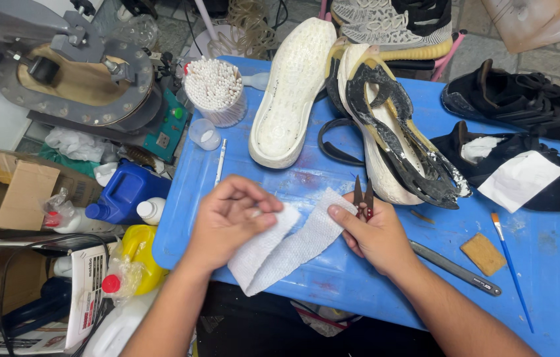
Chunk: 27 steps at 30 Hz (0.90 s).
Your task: The person uses a small knife to scrape residue off a white paper towel on a blue workbench. They then pick up a white shoe sole and inspect it, turning it over in their hands. The workspace contains various cleaning supplies, cotton swabs, and other shoes.
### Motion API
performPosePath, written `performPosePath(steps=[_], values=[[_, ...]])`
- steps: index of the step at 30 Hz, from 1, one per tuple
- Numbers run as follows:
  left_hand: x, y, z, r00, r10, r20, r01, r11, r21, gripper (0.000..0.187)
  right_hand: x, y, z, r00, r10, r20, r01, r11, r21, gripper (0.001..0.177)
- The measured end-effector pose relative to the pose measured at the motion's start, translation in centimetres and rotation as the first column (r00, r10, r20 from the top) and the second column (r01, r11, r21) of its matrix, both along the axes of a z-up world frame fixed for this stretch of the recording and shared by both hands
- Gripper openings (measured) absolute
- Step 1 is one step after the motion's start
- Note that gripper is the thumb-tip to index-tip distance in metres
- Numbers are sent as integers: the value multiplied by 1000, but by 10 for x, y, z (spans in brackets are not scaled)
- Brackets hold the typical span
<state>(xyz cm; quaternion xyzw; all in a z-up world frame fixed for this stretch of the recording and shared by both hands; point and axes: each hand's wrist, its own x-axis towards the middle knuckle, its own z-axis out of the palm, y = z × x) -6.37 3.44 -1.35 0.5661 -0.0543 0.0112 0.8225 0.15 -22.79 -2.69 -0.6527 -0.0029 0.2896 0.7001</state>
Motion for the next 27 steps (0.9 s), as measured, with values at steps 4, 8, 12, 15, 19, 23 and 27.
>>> performPosePath(steps=[4, 8, 12, 15, 19, 23, 27], values=[[12, -46, -2, 999, -41, -5, 41, 998, 50, 27, 0, -2, -2, 999, 41, -18, -41, 999, 29, 19], [19, -62, 4, 997, -54, 59, 48, 994, 99, 22, 1, -3, -11, 999, 34, 28, -36, 995, 92, 17], [22, -68, 12, 999, -12, 31, 4, 971, 239, 19, 0, -5, -14, 998, 49, 36, -52, 994, 92, 20], [23, -69, 14, 999, 35, 17, -38, 963, 269, 20, 0, -6, -15, 997, 72, 14, -72, 996, 54, 28], [23, -70, 10, 999, 49, -11, -44, 965, 260, 19, 2, -8, -15, 993, 107, 40, -110, 991, 80, 40], [22, -74, -3, 995, 96, -35, -91, 988, 124, 21, -1, -8, -9, 986, 117, 116, -118, 993, 3, 41], [25, -76, -19, 990, 97, -106, -105, 991, -77, 28, -6, 0, -11, 969, 69, 237, -54, 996, -70, 39]])
